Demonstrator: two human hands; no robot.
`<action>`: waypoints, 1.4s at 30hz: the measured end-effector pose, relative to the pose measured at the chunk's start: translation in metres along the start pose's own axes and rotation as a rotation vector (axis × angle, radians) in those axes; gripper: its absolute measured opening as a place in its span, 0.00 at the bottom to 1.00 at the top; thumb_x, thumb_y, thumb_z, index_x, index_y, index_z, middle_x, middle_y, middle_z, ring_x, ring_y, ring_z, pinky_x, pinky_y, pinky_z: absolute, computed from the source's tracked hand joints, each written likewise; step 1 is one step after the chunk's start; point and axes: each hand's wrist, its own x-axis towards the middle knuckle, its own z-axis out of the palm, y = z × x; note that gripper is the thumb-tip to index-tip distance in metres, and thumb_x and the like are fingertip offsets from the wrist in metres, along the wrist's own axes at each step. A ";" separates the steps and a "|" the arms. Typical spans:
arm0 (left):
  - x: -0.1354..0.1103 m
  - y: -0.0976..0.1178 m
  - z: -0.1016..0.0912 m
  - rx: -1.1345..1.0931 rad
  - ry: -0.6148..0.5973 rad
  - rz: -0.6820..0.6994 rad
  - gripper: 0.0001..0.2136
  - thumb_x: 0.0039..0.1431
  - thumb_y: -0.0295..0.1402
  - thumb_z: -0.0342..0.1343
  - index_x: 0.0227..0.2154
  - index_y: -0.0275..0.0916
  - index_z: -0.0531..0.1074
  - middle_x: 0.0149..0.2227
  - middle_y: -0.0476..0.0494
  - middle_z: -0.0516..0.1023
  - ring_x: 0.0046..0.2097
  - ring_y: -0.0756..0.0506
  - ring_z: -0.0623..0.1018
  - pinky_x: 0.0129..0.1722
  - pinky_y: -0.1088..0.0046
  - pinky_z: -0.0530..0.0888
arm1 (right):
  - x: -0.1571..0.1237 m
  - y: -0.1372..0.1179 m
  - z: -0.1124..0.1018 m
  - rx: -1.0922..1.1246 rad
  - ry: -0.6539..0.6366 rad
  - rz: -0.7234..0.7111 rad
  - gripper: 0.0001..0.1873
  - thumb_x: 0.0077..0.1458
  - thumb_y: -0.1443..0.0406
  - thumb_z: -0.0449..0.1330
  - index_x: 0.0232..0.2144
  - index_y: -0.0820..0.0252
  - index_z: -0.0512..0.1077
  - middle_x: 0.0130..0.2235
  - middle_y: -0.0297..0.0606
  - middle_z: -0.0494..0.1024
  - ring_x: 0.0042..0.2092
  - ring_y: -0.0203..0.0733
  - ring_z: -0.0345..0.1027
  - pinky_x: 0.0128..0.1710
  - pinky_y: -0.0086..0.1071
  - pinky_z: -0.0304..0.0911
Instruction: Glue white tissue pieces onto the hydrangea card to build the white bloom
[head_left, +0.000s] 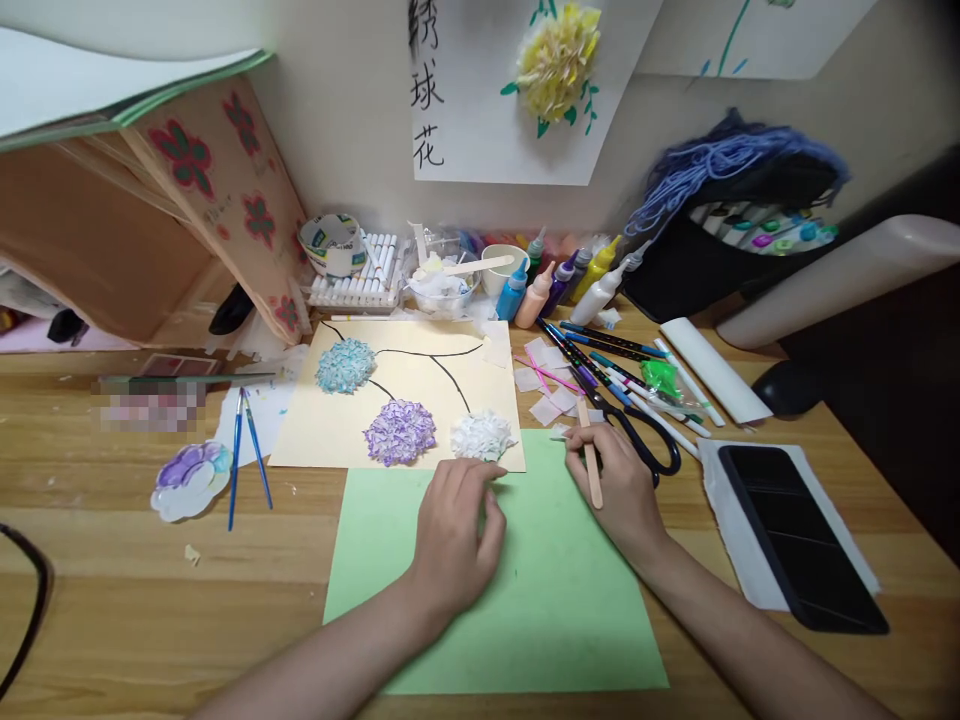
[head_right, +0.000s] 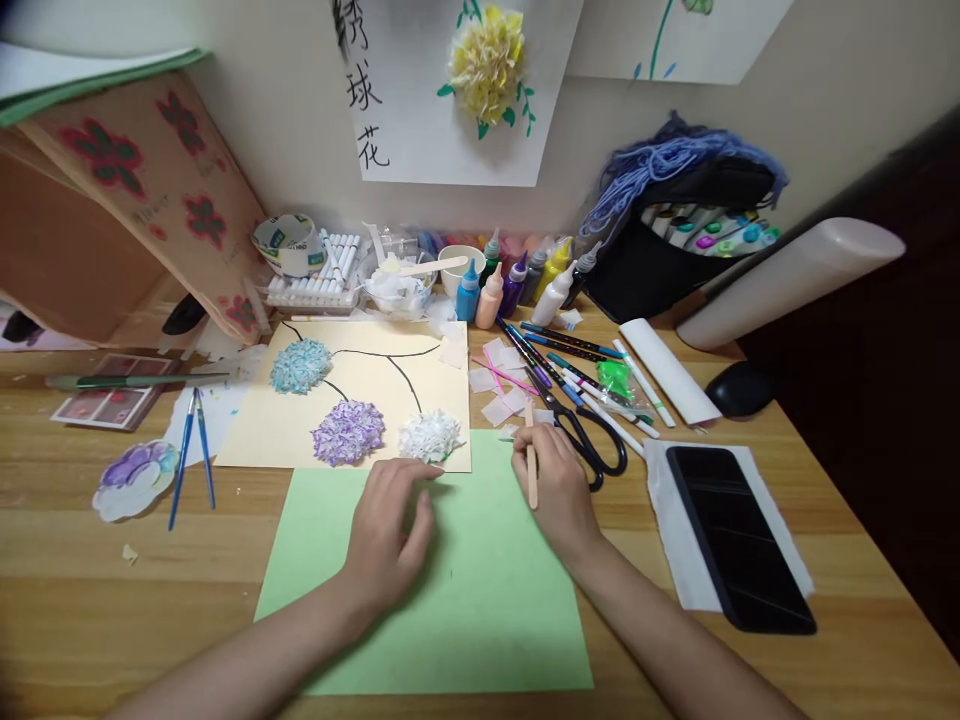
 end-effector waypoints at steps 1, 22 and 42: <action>0.000 0.000 0.000 -0.018 -0.010 0.002 0.11 0.57 0.23 0.45 0.41 0.40 0.64 0.38 0.43 0.72 0.41 0.46 0.69 0.40 0.68 0.67 | -0.001 -0.001 -0.001 0.023 0.017 -0.002 0.06 0.52 0.72 0.54 0.30 0.56 0.62 0.33 0.38 0.72 0.37 0.44 0.68 0.35 0.35 0.63; 0.009 0.005 0.012 0.084 0.014 -0.135 0.08 0.60 0.36 0.48 0.31 0.40 0.70 0.30 0.49 0.72 0.35 0.48 0.69 0.32 0.73 0.63 | 0.001 -0.018 0.011 0.743 -0.330 0.036 0.07 0.50 0.63 0.59 0.28 0.60 0.65 0.32 0.36 0.73 0.33 0.37 0.68 0.33 0.31 0.63; 0.009 0.004 0.011 0.025 0.033 -0.277 0.09 0.57 0.39 0.51 0.27 0.40 0.72 0.24 0.51 0.71 0.29 0.50 0.67 0.29 0.75 0.61 | -0.007 -0.019 -0.004 0.823 -0.056 0.048 0.24 0.62 0.53 0.42 0.27 0.58 0.70 0.23 0.33 0.69 0.26 0.36 0.62 0.28 0.31 0.58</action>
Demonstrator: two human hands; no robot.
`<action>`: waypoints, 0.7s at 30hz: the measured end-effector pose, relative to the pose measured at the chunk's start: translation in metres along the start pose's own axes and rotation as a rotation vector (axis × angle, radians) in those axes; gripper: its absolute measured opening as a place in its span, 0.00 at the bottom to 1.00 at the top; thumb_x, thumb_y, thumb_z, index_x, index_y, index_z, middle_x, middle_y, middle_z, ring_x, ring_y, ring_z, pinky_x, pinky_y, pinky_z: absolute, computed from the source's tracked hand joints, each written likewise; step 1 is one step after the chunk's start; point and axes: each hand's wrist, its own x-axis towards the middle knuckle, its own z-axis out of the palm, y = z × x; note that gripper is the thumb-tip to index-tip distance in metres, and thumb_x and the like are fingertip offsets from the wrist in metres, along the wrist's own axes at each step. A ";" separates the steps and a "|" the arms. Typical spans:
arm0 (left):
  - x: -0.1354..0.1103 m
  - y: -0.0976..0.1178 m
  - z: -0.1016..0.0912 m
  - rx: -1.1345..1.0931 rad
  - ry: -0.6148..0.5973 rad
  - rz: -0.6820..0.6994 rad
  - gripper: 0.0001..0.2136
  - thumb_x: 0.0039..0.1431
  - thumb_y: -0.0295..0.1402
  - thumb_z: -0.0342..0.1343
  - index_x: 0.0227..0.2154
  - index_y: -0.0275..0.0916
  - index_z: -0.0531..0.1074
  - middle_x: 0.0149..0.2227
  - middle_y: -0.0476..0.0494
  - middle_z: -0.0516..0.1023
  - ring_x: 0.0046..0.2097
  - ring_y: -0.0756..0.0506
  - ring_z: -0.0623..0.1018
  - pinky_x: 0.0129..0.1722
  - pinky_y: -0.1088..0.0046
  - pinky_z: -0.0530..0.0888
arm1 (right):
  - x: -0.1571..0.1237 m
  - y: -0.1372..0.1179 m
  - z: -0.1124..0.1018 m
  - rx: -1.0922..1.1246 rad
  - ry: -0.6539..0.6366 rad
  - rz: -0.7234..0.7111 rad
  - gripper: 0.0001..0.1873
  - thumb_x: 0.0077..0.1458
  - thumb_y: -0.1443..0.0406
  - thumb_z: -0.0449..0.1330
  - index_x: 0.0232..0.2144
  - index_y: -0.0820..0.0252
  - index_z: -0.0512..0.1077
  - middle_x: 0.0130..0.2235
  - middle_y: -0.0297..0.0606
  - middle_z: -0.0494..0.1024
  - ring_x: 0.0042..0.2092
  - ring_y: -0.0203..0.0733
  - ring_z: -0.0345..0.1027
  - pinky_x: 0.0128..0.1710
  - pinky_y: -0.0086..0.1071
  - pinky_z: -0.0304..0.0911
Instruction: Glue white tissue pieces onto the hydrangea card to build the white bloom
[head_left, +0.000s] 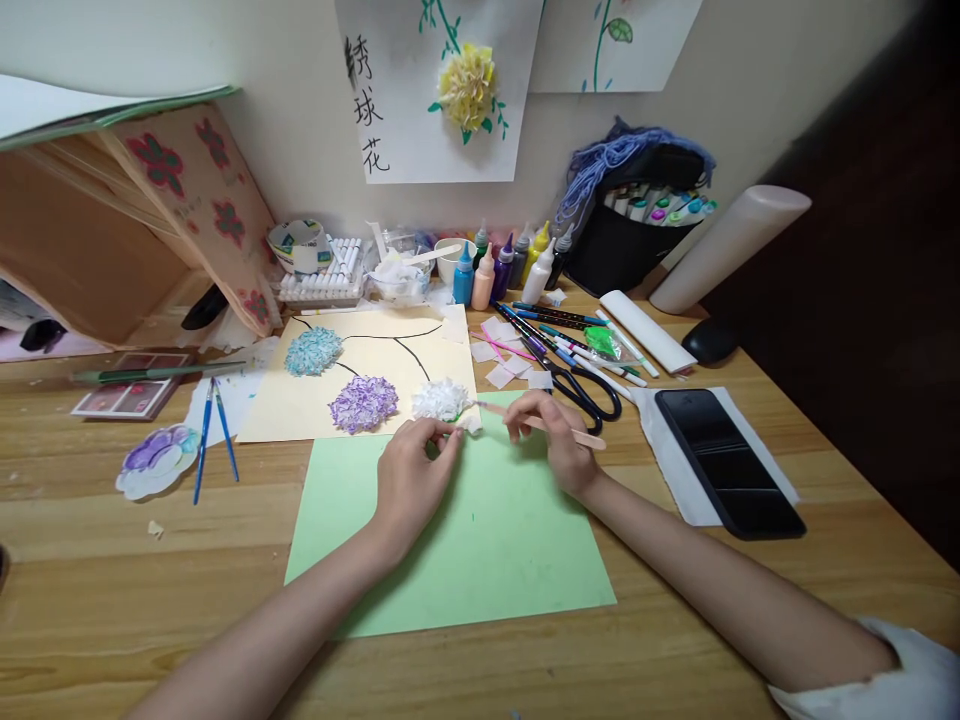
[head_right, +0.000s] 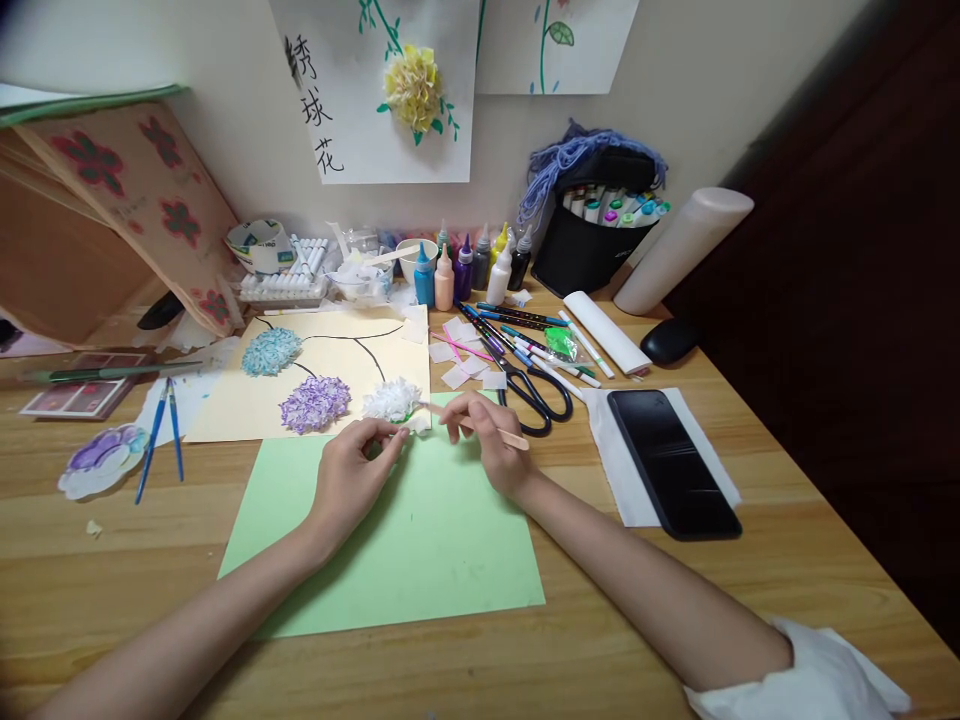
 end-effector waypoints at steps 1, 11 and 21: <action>0.000 0.000 0.000 0.011 0.003 -0.014 0.10 0.57 0.39 0.51 0.27 0.41 0.72 0.24 0.51 0.71 0.29 0.50 0.68 0.29 0.75 0.61 | -0.001 0.001 -0.001 0.021 -0.005 -0.004 0.25 0.62 0.53 0.40 0.26 0.58 0.70 0.21 0.32 0.68 0.24 0.35 0.60 0.26 0.31 0.56; 0.002 0.001 0.003 0.083 -0.001 -0.036 0.10 0.58 0.39 0.50 0.28 0.41 0.73 0.26 0.51 0.73 0.30 0.50 0.69 0.29 0.75 0.61 | 0.003 0.000 0.002 -0.098 -0.196 0.110 0.22 0.63 0.55 0.42 0.27 0.59 0.69 0.22 0.32 0.69 0.26 0.34 0.63 0.28 0.29 0.56; 0.001 0.000 0.002 0.082 0.004 -0.007 0.10 0.59 0.38 0.49 0.32 0.42 0.73 0.28 0.51 0.74 0.31 0.50 0.70 0.29 0.75 0.61 | -0.003 0.001 0.001 -0.162 -0.066 -0.006 0.22 0.64 0.57 0.41 0.24 0.59 0.68 0.21 0.32 0.67 0.25 0.34 0.62 0.29 0.30 0.56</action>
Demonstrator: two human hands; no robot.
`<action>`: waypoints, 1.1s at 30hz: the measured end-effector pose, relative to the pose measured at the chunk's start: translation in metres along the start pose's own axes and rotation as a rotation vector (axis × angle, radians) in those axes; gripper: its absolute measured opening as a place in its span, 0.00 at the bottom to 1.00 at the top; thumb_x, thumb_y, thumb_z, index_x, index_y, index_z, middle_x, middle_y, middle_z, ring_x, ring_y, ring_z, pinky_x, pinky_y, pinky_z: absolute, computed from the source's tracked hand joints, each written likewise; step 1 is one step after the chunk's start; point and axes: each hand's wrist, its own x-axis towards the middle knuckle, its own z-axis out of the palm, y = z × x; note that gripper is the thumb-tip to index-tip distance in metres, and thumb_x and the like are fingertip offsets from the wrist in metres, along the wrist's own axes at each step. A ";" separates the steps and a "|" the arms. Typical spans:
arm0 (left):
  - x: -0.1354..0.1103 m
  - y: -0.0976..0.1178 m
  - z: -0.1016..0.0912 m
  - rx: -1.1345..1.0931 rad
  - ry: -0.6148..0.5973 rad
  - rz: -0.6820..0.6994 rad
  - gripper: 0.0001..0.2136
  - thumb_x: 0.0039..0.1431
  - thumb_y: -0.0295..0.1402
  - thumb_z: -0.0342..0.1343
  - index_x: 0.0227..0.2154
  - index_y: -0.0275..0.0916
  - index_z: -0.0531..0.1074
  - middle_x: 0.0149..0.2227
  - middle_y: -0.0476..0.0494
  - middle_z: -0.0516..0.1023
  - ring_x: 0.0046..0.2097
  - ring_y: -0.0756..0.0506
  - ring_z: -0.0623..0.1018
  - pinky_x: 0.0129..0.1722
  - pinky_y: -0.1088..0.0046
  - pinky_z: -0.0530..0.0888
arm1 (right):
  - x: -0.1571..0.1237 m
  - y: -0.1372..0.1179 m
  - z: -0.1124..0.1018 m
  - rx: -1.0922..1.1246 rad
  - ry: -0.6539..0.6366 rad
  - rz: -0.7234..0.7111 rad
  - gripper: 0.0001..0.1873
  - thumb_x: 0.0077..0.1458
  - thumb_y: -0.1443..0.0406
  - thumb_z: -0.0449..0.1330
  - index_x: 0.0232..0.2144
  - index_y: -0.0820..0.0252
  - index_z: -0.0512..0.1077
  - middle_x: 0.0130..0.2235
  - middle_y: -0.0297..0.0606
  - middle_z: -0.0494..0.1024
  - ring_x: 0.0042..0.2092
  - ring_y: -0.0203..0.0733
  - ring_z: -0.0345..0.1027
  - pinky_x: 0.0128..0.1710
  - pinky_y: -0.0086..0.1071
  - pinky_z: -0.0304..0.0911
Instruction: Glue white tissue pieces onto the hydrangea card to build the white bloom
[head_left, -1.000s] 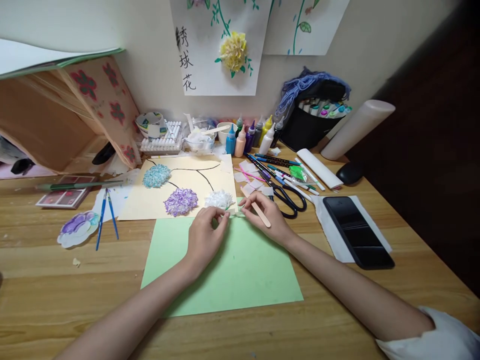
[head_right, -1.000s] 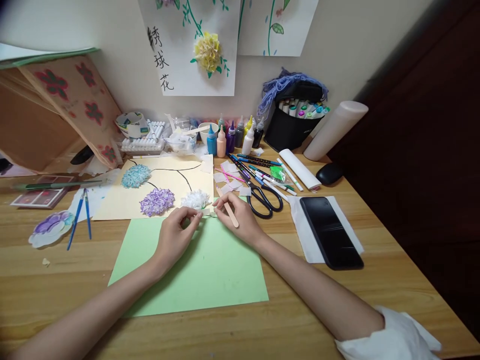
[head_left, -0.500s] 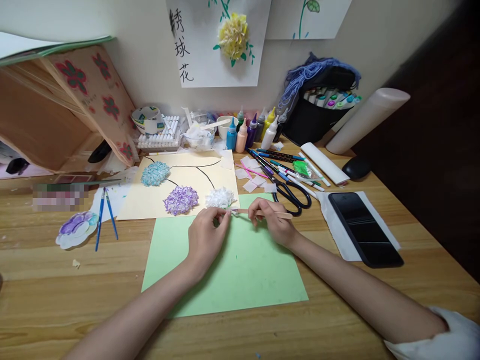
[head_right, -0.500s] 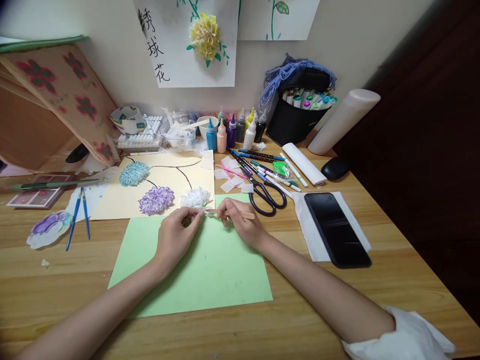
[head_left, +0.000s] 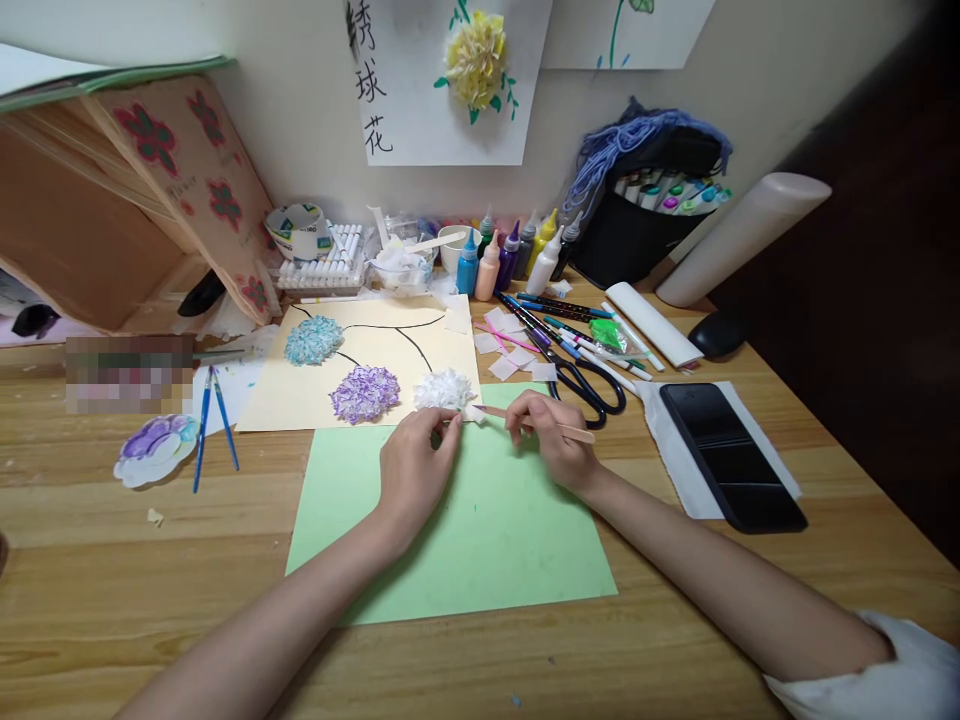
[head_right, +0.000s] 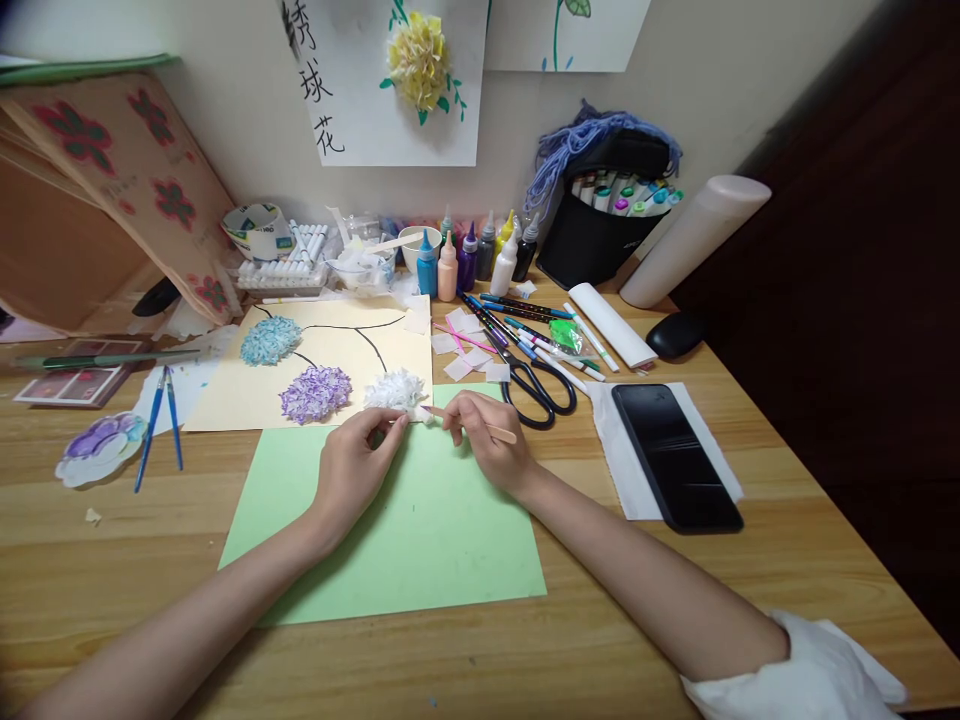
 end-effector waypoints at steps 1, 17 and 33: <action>0.000 0.000 0.000 -0.002 -0.003 0.002 0.10 0.59 0.38 0.49 0.32 0.42 0.73 0.28 0.51 0.74 0.31 0.50 0.70 0.29 0.75 0.61 | 0.000 0.000 0.000 -0.005 0.035 -0.002 0.22 0.63 0.58 0.42 0.24 0.58 0.67 0.22 0.31 0.67 0.25 0.34 0.61 0.29 0.30 0.56; -0.005 0.009 -0.005 0.078 0.054 0.208 0.10 0.60 0.37 0.47 0.30 0.40 0.71 0.24 0.51 0.73 0.26 0.52 0.70 0.27 0.77 0.62 | 0.007 -0.001 0.000 0.091 0.220 0.109 0.17 0.61 0.57 0.47 0.25 0.57 0.65 0.25 0.32 0.70 0.28 0.36 0.60 0.29 0.30 0.56; 0.199 0.032 -0.088 0.405 0.357 0.013 0.09 0.55 0.32 0.50 0.31 0.36 0.75 0.35 0.37 0.78 0.40 0.40 0.74 0.35 0.69 0.65 | 0.013 0.005 -0.002 0.160 0.329 0.112 0.17 0.62 0.57 0.45 0.24 0.57 0.63 0.25 0.33 0.68 0.28 0.38 0.58 0.29 0.32 0.56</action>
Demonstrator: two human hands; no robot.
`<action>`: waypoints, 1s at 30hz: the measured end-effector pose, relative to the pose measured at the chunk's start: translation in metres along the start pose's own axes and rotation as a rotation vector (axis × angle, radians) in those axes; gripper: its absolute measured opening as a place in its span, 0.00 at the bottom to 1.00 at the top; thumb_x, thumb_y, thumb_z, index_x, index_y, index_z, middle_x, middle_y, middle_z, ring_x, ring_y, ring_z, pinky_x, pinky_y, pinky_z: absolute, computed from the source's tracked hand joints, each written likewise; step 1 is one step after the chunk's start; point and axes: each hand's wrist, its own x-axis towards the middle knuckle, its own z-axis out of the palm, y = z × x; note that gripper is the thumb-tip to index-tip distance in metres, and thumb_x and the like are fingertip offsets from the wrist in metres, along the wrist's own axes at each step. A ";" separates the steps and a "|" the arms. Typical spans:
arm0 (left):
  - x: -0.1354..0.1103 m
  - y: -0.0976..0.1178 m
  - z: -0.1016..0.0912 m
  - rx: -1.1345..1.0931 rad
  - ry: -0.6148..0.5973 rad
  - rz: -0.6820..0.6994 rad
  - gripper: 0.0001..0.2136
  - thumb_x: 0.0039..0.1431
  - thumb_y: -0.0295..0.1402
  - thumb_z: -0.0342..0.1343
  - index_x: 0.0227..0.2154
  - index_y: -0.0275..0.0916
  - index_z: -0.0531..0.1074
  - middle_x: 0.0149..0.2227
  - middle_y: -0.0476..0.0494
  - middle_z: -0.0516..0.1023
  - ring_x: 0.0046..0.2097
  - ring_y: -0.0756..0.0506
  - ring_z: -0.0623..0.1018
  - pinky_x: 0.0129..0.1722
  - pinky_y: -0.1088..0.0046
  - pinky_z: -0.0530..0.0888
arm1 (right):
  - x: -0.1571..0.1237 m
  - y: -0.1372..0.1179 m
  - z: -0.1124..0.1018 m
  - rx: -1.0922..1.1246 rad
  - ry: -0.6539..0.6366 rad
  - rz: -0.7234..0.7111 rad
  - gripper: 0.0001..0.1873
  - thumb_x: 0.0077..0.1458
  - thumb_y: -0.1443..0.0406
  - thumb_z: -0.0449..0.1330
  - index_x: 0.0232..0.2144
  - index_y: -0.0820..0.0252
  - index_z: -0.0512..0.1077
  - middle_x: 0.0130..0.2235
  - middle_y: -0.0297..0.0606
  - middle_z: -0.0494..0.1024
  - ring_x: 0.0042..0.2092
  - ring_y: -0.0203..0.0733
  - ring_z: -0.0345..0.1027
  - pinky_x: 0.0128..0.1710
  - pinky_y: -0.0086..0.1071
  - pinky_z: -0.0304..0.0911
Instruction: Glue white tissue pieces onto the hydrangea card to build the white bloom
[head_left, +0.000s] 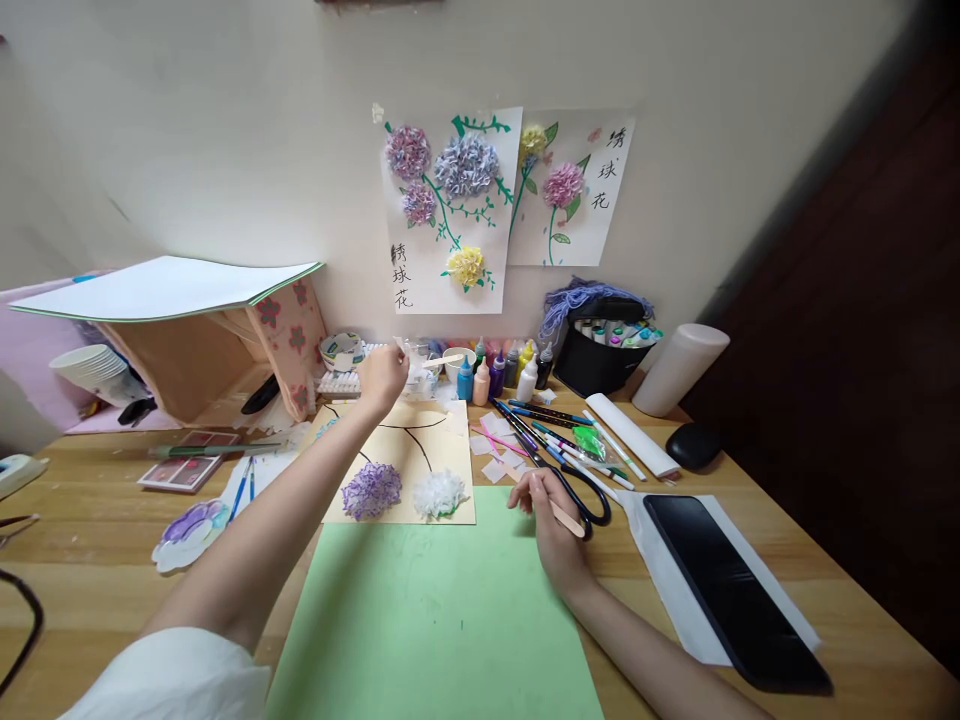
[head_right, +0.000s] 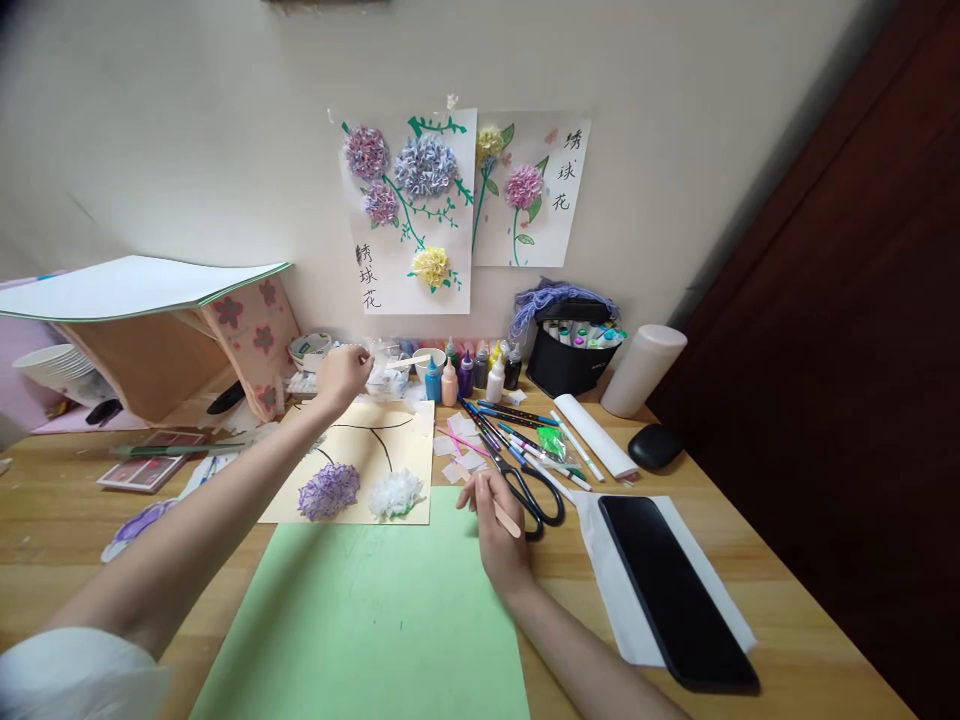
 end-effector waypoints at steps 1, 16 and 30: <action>0.004 -0.003 0.004 0.009 -0.012 -0.034 0.09 0.54 0.31 0.51 0.31 0.35 0.75 0.35 0.35 0.78 0.40 0.39 0.74 0.35 0.68 0.65 | 0.000 0.000 0.000 0.000 0.010 0.000 0.17 0.62 0.57 0.45 0.24 0.57 0.63 0.25 0.33 0.69 0.28 0.38 0.58 0.29 0.32 0.56; -0.064 0.017 0.065 0.009 -0.401 0.119 0.05 0.47 0.33 0.58 0.23 0.37 0.73 0.32 0.37 0.78 0.38 0.40 0.76 0.34 0.69 0.68 | 0.002 -0.001 -0.001 0.030 0.011 -0.006 0.17 0.62 0.57 0.45 0.24 0.57 0.62 0.25 0.32 0.69 0.28 0.36 0.59 0.29 0.30 0.57; -0.137 0.003 -0.003 -0.329 -0.392 0.107 0.09 0.53 0.38 0.52 0.25 0.40 0.71 0.30 0.48 0.77 0.33 0.48 0.73 0.31 0.73 0.65 | -0.009 -0.004 -0.004 0.039 -0.005 -0.136 0.21 0.62 0.57 0.41 0.22 0.57 0.63 0.21 0.33 0.67 0.25 0.38 0.57 0.26 0.33 0.54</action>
